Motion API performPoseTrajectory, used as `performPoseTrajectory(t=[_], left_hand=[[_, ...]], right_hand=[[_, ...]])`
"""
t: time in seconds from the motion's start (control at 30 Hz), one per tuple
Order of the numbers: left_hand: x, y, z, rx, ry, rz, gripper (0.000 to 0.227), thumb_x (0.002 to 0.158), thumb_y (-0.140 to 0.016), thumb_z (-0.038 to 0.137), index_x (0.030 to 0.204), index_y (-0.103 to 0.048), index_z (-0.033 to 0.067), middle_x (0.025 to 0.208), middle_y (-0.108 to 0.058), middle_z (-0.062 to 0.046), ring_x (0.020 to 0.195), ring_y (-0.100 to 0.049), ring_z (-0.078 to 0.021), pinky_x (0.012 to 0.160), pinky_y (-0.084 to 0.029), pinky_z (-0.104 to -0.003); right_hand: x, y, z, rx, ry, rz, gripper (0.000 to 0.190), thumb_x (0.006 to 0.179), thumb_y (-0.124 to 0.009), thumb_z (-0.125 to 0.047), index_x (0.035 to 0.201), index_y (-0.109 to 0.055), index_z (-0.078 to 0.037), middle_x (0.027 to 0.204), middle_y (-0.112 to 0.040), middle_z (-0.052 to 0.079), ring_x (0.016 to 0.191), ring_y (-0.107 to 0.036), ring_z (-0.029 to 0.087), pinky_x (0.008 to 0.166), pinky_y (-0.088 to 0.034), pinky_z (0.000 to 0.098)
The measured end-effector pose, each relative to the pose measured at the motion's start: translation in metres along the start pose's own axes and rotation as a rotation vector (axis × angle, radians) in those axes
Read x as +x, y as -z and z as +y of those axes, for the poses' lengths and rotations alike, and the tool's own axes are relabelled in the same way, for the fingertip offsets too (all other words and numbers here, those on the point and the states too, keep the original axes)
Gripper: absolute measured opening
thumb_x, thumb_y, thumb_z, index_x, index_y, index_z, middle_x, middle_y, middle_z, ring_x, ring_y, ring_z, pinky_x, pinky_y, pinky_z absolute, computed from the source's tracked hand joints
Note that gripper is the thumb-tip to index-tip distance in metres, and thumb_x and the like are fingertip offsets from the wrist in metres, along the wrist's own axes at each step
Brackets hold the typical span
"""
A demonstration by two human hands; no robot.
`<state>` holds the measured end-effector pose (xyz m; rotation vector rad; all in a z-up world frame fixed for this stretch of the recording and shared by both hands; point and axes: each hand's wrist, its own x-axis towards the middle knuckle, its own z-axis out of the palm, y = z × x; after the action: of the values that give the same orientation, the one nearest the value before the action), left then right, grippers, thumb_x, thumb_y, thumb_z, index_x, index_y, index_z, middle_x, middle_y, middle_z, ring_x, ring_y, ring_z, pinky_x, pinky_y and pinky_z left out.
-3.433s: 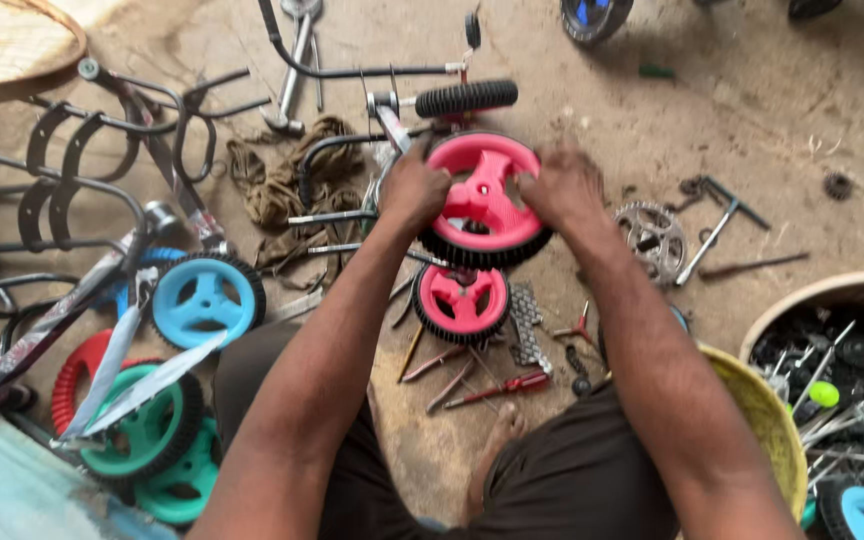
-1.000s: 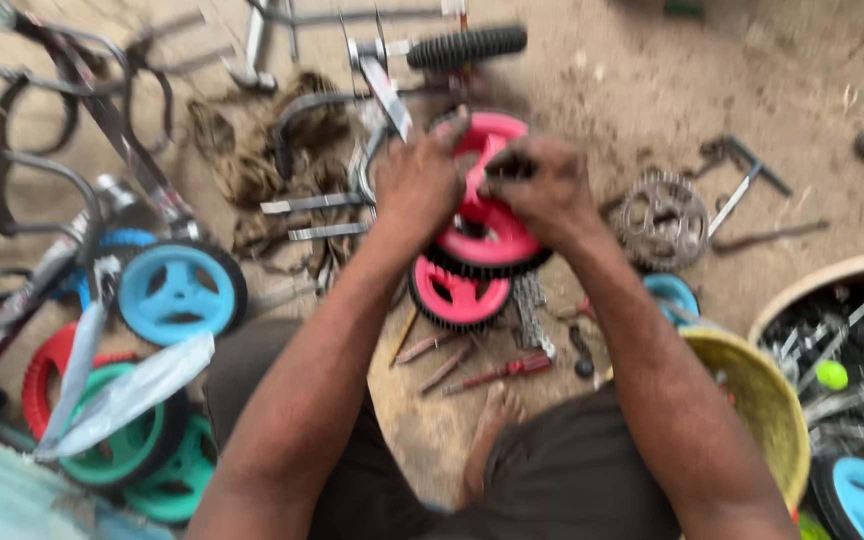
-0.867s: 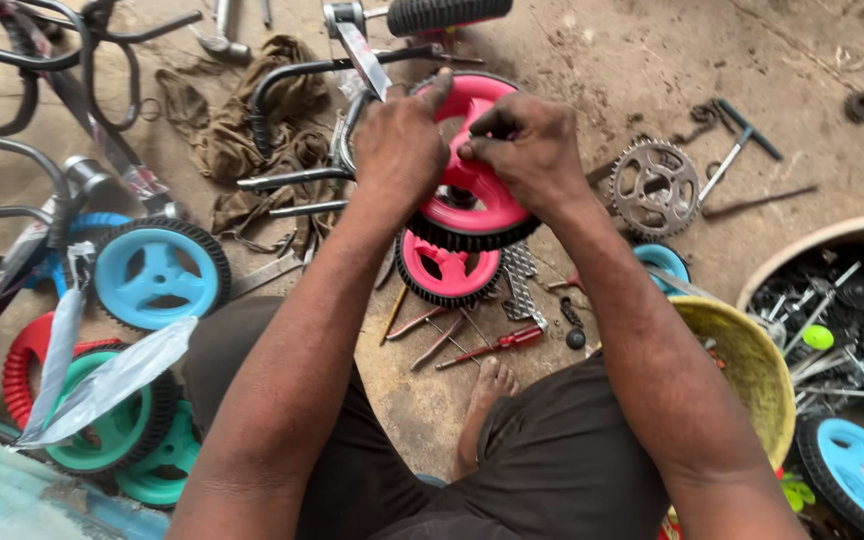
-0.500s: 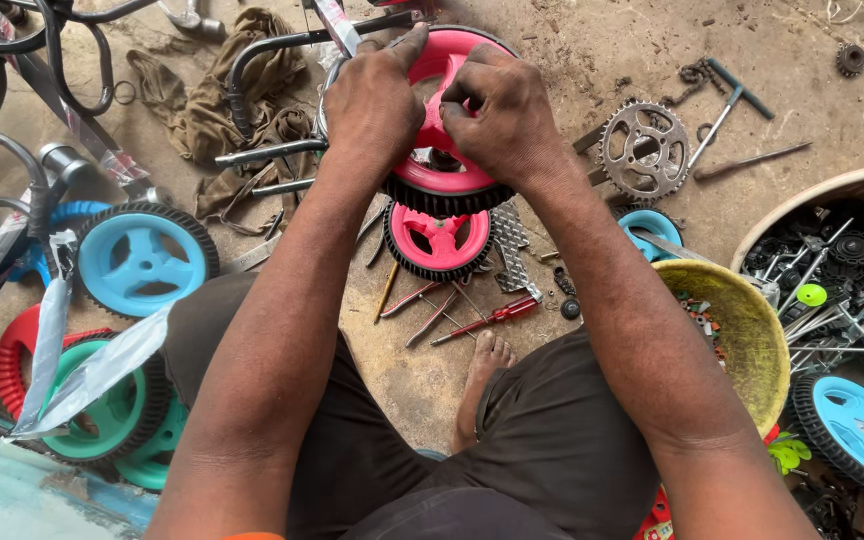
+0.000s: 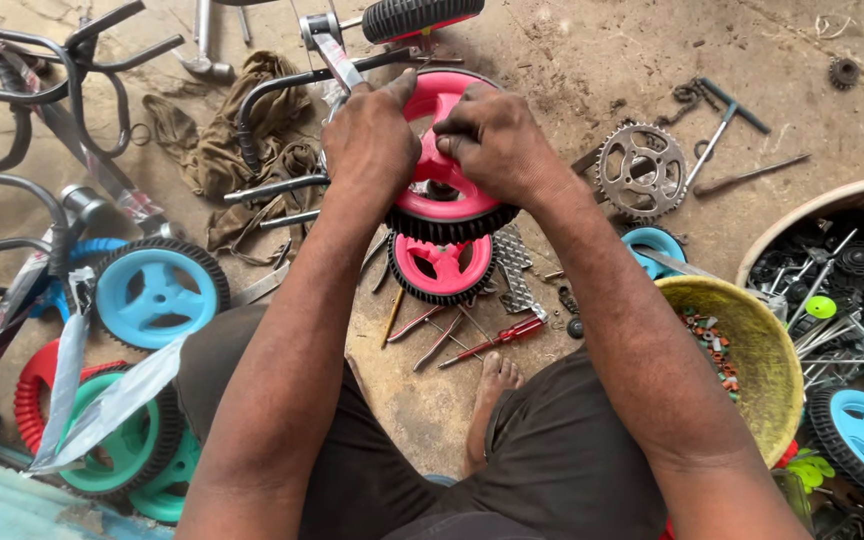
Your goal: The person assembles a child's tricycle by attaching wheels to the frame, securing them with nuts and washers, and installing the handlebars. They use pliers to tighten components and select parts from a nearby container.
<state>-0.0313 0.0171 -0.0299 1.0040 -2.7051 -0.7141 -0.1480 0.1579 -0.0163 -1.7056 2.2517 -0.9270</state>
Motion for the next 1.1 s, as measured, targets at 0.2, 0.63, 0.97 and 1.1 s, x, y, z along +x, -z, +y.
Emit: performPoseTrajectory(t=[0.2, 0.63, 0.97, 1.1], left_hand=[[0.004, -0.012, -0.001, -0.006, -0.020, -0.004, 0.046, 0.094, -0.068, 0.038, 0.138, -0.065, 0.0257, 0.112, -0.067, -0.026, 0.096, -0.069, -0.0434, 0.081, -0.055, -0.053], [0.010, -0.008, -0.010, 0.038, -0.056, 0.008, 0.057, 0.088, -0.059, 0.006, 0.141, -0.064, 0.0258, 0.110, -0.069, -0.023, 0.100, -0.069, -0.0378, 0.088, -0.055, -0.049], [0.005, 0.027, 0.013, 0.041, -0.091, 0.248, 0.041, 0.086, -0.072, 0.024, 0.121, -0.065, 0.0033, 0.108, -0.068, -0.022, 0.102, -0.067, -0.0402, 0.085, -0.054, -0.052], [-0.033, 0.041, 0.054, -0.331, -0.705, 0.549, 0.031, 0.100, -0.052, -0.007, 0.126, -0.065, 0.0032, 0.115, -0.068, -0.018, 0.109, -0.066, -0.0389, 0.093, -0.054, -0.049]], right_hand=[[0.001, -0.007, 0.022, 0.022, -0.142, -0.090, 0.017, 0.084, -0.080, -0.015, 0.099, -0.081, -0.009, 0.095, -0.070, 0.014, 0.086, -0.068, 0.028, 0.078, -0.056, 0.0408], [0.017, 0.007, 0.010, -0.023, -0.123, -0.200, 0.025, 0.084, -0.070, -0.006, 0.106, -0.079, -0.007, 0.113, -0.069, 0.016, 0.105, -0.068, 0.030, 0.095, -0.055, 0.0394], [-0.009, 0.082, -0.039, -0.029, -0.122, 0.072, 0.028, 0.088, -0.074, -0.010, 0.115, -0.074, -0.002, 0.104, -0.071, 0.017, 0.092, -0.073, 0.026, 0.084, -0.059, 0.0354], [-0.094, 0.144, -0.042, 0.081, -0.128, 0.267, 0.026, 0.099, -0.075, -0.014, 0.123, -0.073, -0.003, 0.112, -0.074, 0.011, 0.102, -0.074, 0.020, 0.092, -0.062, 0.0327]])
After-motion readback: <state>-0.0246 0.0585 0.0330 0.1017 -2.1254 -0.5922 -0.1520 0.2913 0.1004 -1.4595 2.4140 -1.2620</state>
